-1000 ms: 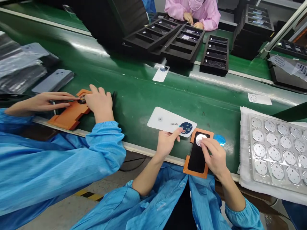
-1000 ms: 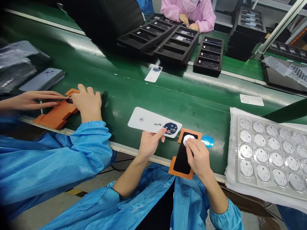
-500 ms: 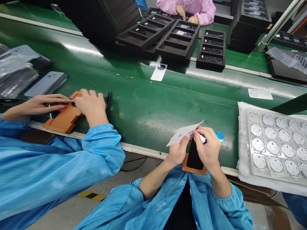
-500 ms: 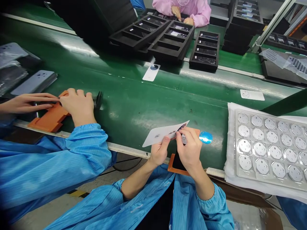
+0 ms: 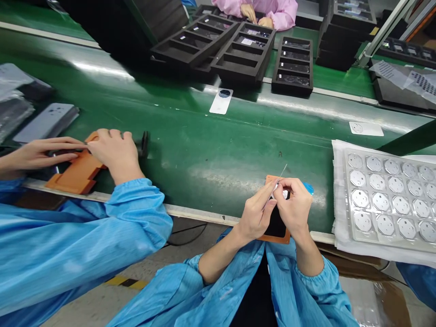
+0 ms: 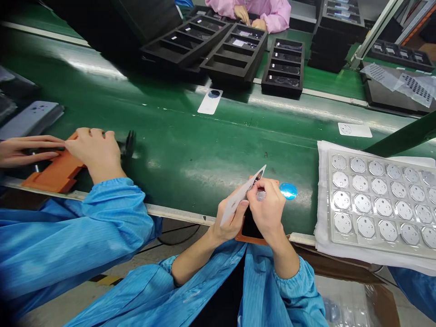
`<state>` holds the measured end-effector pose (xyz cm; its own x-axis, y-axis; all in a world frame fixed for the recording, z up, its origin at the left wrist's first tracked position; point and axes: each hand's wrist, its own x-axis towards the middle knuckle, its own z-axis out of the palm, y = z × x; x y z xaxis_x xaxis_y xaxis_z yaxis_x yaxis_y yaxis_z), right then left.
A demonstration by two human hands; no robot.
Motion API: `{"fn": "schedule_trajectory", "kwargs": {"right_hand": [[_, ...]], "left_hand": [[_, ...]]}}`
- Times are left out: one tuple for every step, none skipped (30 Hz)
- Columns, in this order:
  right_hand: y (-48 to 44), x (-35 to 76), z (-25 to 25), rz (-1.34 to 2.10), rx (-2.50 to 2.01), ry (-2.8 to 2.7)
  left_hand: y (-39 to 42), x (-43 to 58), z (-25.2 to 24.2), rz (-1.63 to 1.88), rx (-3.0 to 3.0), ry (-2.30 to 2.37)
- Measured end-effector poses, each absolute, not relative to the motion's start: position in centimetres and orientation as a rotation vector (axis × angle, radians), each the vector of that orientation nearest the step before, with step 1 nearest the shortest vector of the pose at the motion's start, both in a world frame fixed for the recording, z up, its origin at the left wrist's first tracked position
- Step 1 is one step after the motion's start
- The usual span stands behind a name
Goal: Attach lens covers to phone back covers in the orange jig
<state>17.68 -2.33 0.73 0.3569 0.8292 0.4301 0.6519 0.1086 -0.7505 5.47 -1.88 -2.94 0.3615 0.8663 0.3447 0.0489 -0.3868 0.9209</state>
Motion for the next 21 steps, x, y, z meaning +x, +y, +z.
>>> {"fn": "schedule_trajectory", "kwargs": {"right_hand": [[-2.2, 17.9, 0.7, 0.229, -1.623, -1.347], [-2.1, 18.3, 0.6, 0.246, -1.649, -1.324], [-2.1, 18.9, 0.5, 0.270, -1.684, -1.289], [-2.1, 19.9, 0.2, 0.303, -1.732, -1.243], [-2.2, 21.1, -0.1, 0.337, -1.796, -1.185], [-2.3, 22.5, -0.5, 0.368, -1.874, -1.121], [-2.6, 24.1, -0.9, 0.398, -1.957, -1.065], [-2.9, 25.6, -1.4, 0.427, -2.039, -1.029], [-3.2, 27.1, -1.8, 0.462, -2.111, -1.018], [-3.6, 28.3, -2.3, 0.499, -2.171, -1.025], [-4.0, 29.2, -2.7, 0.535, -2.221, -1.048], [-4.4, 29.8, -3.1, 0.560, -2.261, -1.083], [-4.7, 30.2, -3.3, 0.560, -2.298, -1.121], [-5.0, 30.3, -3.6, 0.534, -2.330, -1.156], [-5.3, 30.3, -3.7, 0.494, -2.354, -1.183], [-5.5, 30.2, -3.7, 0.455, -2.364, -1.197], [-5.8, 30.1, -3.7, 0.428, -2.359, -1.198], [-6.0, 30.0, -3.5, 0.416, -2.341, -1.187], [-6.3, 29.9, -3.2, 0.411, -2.308, -1.174], [-6.6, 29.7, -2.8, 0.402, -2.256, -1.168], [-6.9, 29.4, -2.3, 0.385, -2.186, -1.180]], "left_hand": [[-1.8, 5.6, -3.1, 1.138, 1.628, 0.850], [-1.7, 5.8, -3.3, 1.143, 1.506, 0.890], [-1.4, 5.8, -3.5, 1.149, 1.356, 0.923], [-1.0, 5.8, -3.6, 1.151, 1.189, 0.941], [-0.6, 5.7, -3.7, 1.149, 1.023, 0.942], [-0.1, 5.4, -3.7, 1.147, 0.877, 0.928], [0.5, 5.1, -3.6, 1.147, 0.766, 0.908], [0.9, 4.6, -3.5, 1.148, 0.689, 0.891], [1.3, 4.2, -3.4, 1.151, 0.637, 0.885], [1.7, 3.7, -3.3, 1.156, 0.602, 0.886], [1.9, 3.4, -3.2, 1.158, 0.579, 0.887], [2.0, 3.1, -3.1, 1.156, 0.566, 0.888], [2.1, 2.9, -3.0, 1.152, 0.561, 0.888], [2.1, 2.8, -2.9, 1.150, 0.565, 0.886], [2.0, 2.8, -2.9, 1.148, 0.578, 0.884], [1.9, 2.8, -2.8, 1.145, 0.600, 0.885], [1.8, 2.8, -2.8, 1.141, 0.635, 0.888], [1.7, 2.8, -2.7, 1.138, 0.684, 0.895], [1.5, 2.7, -2.6, 1.135, 0.754, 0.913], [1.4, 2.5, -2.4, 1.118, 0.856, 0.934], [1.3, 2.3, -2.3, 1.086, 0.999, 0.943]]}}
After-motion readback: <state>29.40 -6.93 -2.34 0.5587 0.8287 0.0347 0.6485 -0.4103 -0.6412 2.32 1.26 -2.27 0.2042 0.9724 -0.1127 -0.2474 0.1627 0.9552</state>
